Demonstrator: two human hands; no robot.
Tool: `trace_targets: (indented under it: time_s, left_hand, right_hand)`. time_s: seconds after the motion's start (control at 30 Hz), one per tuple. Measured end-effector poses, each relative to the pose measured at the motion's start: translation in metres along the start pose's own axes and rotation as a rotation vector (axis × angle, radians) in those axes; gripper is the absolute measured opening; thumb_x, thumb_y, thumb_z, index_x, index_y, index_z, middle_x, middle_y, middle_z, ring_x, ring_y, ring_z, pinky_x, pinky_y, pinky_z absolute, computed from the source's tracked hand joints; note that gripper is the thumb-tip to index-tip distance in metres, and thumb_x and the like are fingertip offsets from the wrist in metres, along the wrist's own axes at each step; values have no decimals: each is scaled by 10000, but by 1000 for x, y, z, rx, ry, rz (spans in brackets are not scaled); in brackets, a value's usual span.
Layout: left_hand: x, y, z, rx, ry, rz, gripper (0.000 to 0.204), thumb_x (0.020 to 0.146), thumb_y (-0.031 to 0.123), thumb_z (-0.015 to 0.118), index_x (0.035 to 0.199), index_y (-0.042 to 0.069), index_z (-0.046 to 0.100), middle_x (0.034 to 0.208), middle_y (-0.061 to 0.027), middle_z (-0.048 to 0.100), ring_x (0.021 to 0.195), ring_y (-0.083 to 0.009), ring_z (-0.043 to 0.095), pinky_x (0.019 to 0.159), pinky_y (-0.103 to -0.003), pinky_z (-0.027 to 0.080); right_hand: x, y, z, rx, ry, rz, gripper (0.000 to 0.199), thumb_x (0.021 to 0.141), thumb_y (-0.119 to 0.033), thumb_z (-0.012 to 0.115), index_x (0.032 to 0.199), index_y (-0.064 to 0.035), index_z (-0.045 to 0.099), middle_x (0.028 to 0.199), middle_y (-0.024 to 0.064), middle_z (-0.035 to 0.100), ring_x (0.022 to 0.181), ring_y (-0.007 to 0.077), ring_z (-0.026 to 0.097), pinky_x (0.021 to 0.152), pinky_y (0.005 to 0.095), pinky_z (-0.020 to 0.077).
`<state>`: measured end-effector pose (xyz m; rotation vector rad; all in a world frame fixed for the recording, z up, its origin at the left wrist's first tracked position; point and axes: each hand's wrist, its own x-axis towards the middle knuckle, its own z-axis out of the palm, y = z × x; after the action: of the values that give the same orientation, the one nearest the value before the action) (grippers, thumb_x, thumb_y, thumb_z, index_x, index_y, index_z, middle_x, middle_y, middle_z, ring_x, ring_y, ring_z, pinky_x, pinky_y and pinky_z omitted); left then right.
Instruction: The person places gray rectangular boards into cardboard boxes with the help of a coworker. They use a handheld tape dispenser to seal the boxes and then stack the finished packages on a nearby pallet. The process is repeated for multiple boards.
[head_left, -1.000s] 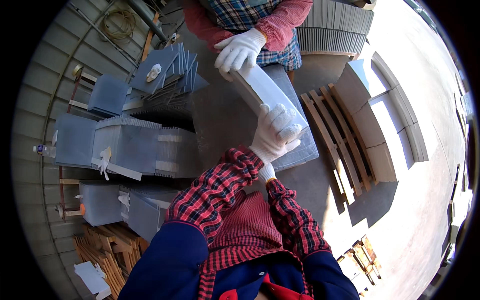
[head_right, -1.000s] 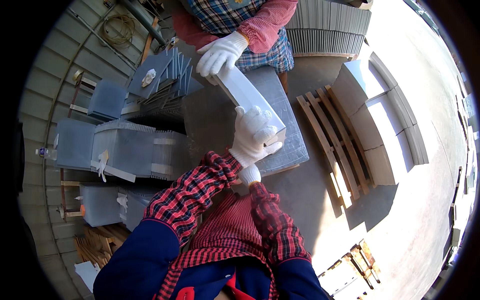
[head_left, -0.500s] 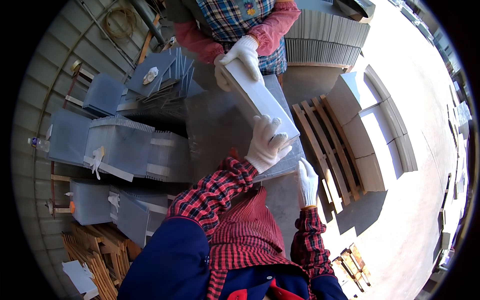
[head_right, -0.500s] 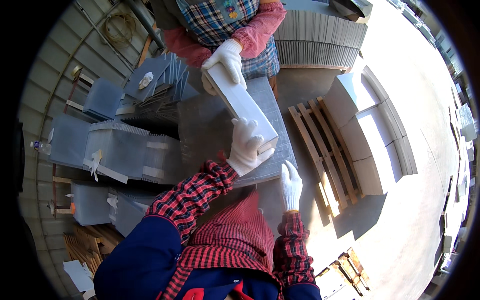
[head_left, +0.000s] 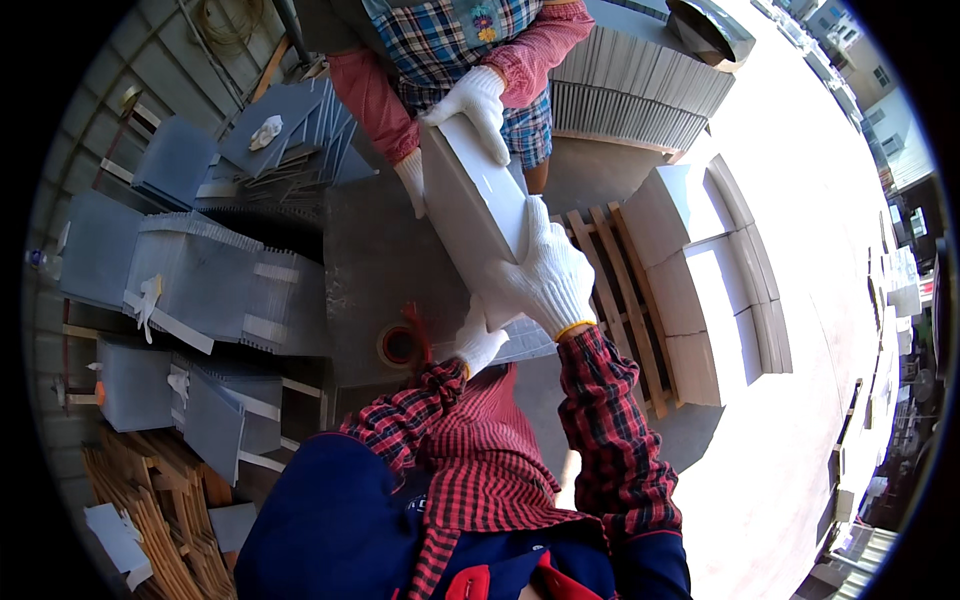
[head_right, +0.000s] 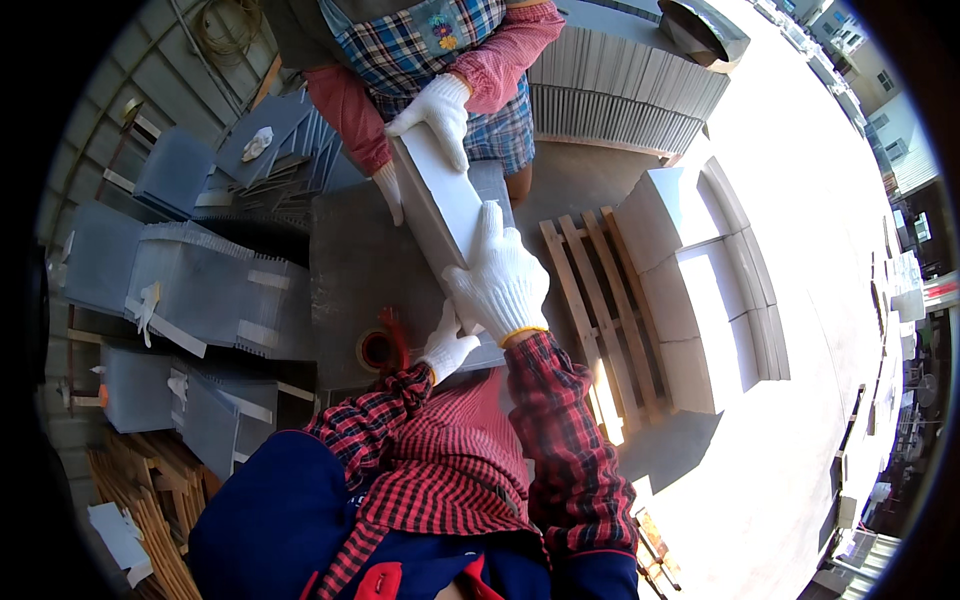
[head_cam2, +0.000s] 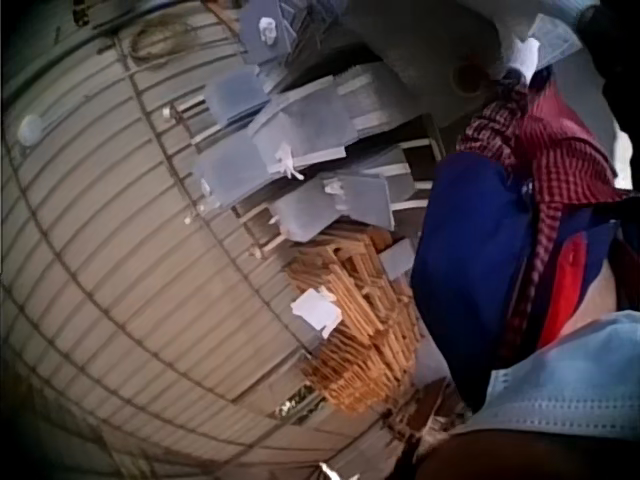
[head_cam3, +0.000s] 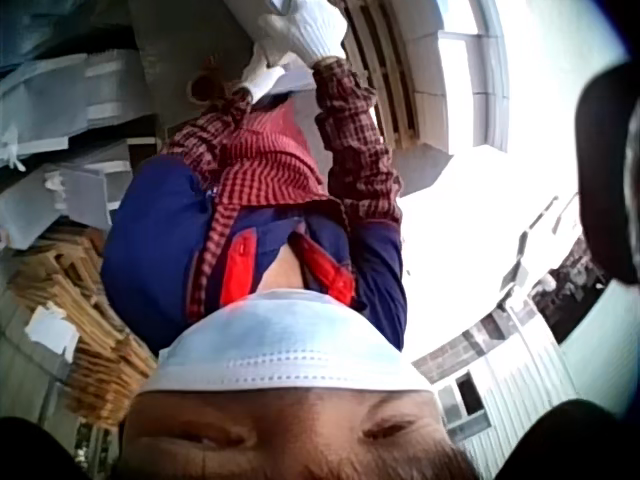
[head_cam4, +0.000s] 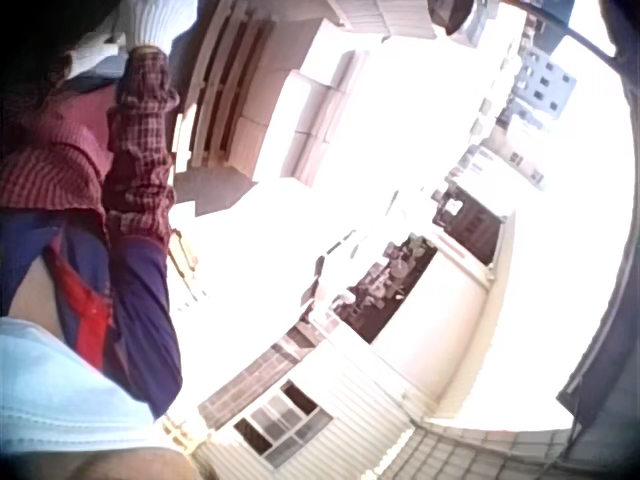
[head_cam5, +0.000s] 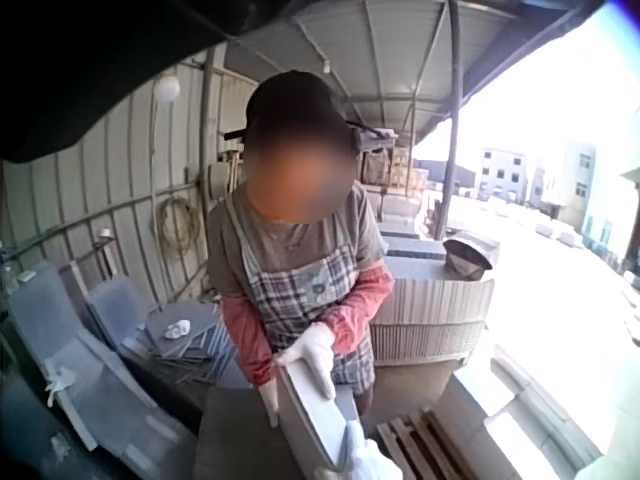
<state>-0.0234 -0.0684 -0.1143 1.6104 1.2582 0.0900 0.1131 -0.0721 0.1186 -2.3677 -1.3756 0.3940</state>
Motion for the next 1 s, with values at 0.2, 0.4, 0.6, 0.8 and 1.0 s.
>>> trace_targets:
  time_s: [0.2,0.4,0.6,0.8,1.0]
  left_hand:
    - [42,-4,-20,-1033,-105,-213,608,912,169,628,1479,121,416,1341,-58,563,1306,-222,499,1121,-380,336]
    - [62,-6,-13,-1208,82,-318,623,984,467,598,1487,138,433,1521,-65,453,1374,-244,439,1155,-419,318]
    - [72,18,-27,-1115,22,-309,784,959,537,629,1542,87,360,1552,-94,419,1436,-259,378,1196,-425,278]
    - [83,27,-25,-1050,2,-335,758,944,523,664,1510,92,405,1472,-86,486,1354,-245,454,1143,-416,349]
    - [132,40,-5,-837,34,-192,639,1013,424,594,1478,9,452,1447,-80,521,1343,-204,470,1141,-355,349]
  right_hand:
    - [48,82,-31,194,-195,93,995,662,-507,748,1487,-87,383,1200,229,670,1027,372,698,876,432,555]
    - [94,179,-13,655,-328,162,1080,674,-462,843,1556,-68,361,1372,181,593,1253,308,572,1089,358,419]
    - [118,237,11,1014,-448,282,993,711,-339,872,1538,-64,396,1485,131,510,1369,276,460,1180,387,308]
    - [116,326,47,1286,-500,401,941,768,-204,818,1564,-29,348,1484,123,513,1344,240,491,1144,358,357]
    - [64,383,81,1558,-401,433,939,759,-171,829,1555,-24,353,1495,149,493,1373,257,462,1156,364,340]
